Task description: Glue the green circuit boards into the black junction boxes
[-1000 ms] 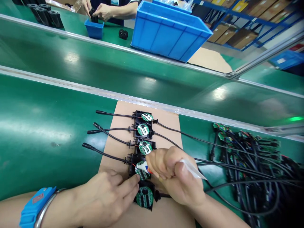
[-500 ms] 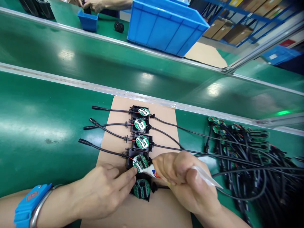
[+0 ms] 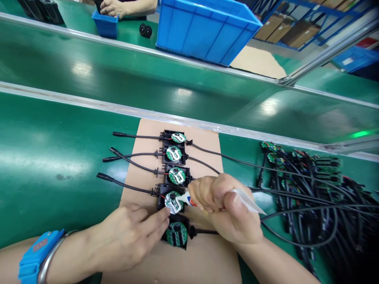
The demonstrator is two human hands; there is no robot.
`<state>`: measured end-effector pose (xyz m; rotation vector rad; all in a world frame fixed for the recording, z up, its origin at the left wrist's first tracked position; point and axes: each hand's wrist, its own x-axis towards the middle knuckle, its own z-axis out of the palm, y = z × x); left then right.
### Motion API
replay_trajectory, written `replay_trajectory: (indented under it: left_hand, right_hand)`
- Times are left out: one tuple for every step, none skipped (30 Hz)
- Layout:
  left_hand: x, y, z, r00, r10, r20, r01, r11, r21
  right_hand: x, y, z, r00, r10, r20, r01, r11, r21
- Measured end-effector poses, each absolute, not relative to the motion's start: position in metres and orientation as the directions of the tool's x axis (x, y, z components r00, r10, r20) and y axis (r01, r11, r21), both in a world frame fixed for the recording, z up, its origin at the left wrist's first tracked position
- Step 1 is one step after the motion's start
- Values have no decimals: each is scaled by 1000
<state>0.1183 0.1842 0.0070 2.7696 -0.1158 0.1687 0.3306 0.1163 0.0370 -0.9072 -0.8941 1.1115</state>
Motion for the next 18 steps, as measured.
replay_trajectory:
  left_hand:
    - [117, 184, 7, 987, -55, 152, -106, -932, 347]
    - [117, 183, 8, 983, -63, 173, -120, -930, 346]
    - [116, 182, 9, 978, -78, 194, -143, -926, 349]
    - [115, 180, 11, 972, -106, 208, -176, -918, 356]
    - [114, 178, 12, 966, -134, 222, -210, -906, 367]
    - [113, 175, 14, 958, -161, 237, -243, -894, 377]
    - [113, 172, 16, 950, -177, 257, -269, -884, 384]
    - [113, 169, 17, 942, -180, 284, -284, -876, 389]
    - [112, 166, 18, 935, -179, 305, -294, -872, 390]
    - [112, 164, 18, 930, -176, 323, -300, -872, 387]
    - [112, 162, 18, 926, -174, 334, -302, -873, 382]
    - [111, 160, 18, 925, -172, 338, -301, -876, 376]
    - [111, 159, 17, 925, -171, 339, -298, -881, 367]
    - [110, 159, 15, 926, -173, 334, -294, -886, 357]
    - [109, 158, 14, 929, -174, 326, -289, -893, 346]
    - [109, 158, 13, 932, -178, 316, -286, -897, 338]
    - [108, 157, 12, 935, -185, 302, -285, -899, 333]
    - [108, 157, 11, 941, -182, 286, -276, -901, 333]
  right_hand:
    - [332, 114, 40, 206, 971, 122, -323, 185, -928]
    - [332, 110, 44, 210, 971, 112, -314, 175, -933]
    - [331, 106, 49, 220, 971, 98, -309, 165, -937]
    - [328, 101, 55, 233, 969, 79, -309, 150, -939]
    - [325, 95, 60, 247, 968, 50, -314, 129, -940]
    - [320, 89, 65, 252, 967, 22, -323, 105, -941]
    - [314, 83, 68, 247, 969, -6, -331, 78, -940]
    - [308, 78, 70, 229, 973, -29, -337, 51, -940]
    - [302, 74, 70, 204, 979, -29, -338, 42, -940]
    - [297, 71, 68, 181, 983, -13, -334, 49, -941]
    - [292, 69, 64, 168, 986, 18, -325, 72, -943]
    - [288, 68, 60, 161, 985, 63, -307, 111, -945]
    - [285, 68, 56, 163, 981, 107, -281, 150, -948]
    - [284, 69, 52, 164, 975, 151, -251, 189, -949]
    - [282, 69, 49, 161, 970, 184, -225, 218, -950]
    - [282, 70, 46, 156, 966, 204, -205, 234, -950]
    - [282, 70, 45, 150, 964, 221, -192, 248, -950]
    - [282, 70, 44, 147, 962, 229, -184, 254, -950]
